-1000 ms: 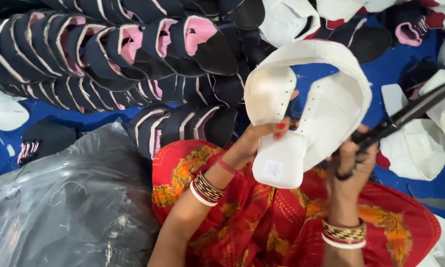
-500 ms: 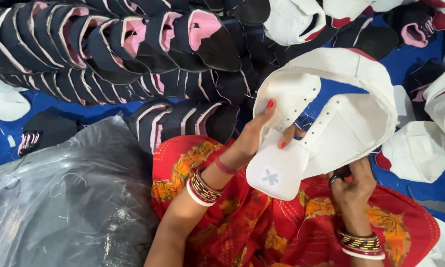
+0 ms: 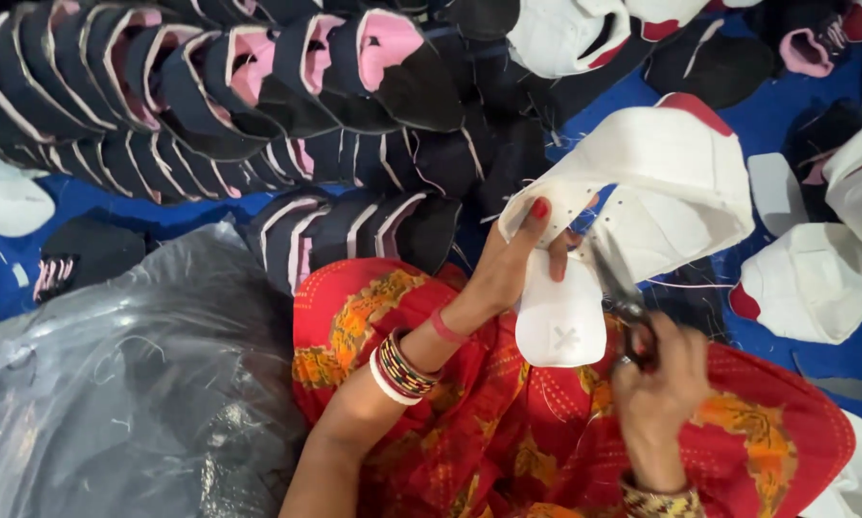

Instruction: The person trims excess material and loose threads from shoe uppers using scissors.

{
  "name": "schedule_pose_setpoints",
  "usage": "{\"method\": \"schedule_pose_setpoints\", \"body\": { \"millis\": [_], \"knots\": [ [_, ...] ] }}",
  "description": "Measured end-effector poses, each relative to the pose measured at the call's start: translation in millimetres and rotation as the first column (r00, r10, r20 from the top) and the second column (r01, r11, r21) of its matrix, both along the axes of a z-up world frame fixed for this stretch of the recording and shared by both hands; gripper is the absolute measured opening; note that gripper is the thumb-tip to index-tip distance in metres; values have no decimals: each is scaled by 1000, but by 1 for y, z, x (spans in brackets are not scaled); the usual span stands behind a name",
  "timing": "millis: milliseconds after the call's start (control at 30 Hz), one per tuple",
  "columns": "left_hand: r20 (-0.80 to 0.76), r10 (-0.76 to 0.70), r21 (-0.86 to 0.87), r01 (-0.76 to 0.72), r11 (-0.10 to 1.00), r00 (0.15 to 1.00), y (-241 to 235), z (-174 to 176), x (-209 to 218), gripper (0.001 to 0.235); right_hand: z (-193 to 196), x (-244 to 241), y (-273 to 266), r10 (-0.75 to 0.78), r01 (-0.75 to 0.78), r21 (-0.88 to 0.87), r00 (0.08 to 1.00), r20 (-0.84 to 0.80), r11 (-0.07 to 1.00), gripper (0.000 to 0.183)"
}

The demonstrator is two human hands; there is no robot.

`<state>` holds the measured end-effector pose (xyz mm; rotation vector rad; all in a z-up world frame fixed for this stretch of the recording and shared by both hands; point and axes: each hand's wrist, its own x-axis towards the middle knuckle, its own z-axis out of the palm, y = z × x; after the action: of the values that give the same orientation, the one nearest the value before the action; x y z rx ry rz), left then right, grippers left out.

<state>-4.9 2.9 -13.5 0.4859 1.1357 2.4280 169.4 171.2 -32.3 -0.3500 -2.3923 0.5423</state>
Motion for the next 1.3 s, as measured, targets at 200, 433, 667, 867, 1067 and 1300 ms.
{"method": "schedule_pose_setpoints", "body": {
  "millis": [200, 433, 667, 867, 1067, 1300],
  "knots": [
    [-89, -8, -173, -7, 985, 996, -12, 17, 2, 57, 17, -31, -26, 69, -67, -39, 996, 65, 997, 48],
    [-48, -15, -98, 11, 995, 999, -8, 9, 0, 43, 2, -36, -10, 80, -82, 42, 995, 57, 996, 41],
    [-96, -40, -91, 32, 995, 995, -12, 9, -5, 35, 8, -40, -7, 121, -122, 9, 991, 63, 993, 45],
    [-192, -39, -179, 4, 984, 981, -9, -5, -8, 38, 3, -42, -1, 118, -126, 58, 985, 129, 990, 52],
    [-105, -32, -15, 31, 999, 994, -12, -29, -19, 38, -6, -37, 1, 73, -44, -532, 997, 33, 846, 28],
    [26, -33, -77, 35, 996, 999, -7, -12, -10, 53, 25, -42, -23, 31, -31, -174, 1000, -2, 984, 32]
  ]
}}
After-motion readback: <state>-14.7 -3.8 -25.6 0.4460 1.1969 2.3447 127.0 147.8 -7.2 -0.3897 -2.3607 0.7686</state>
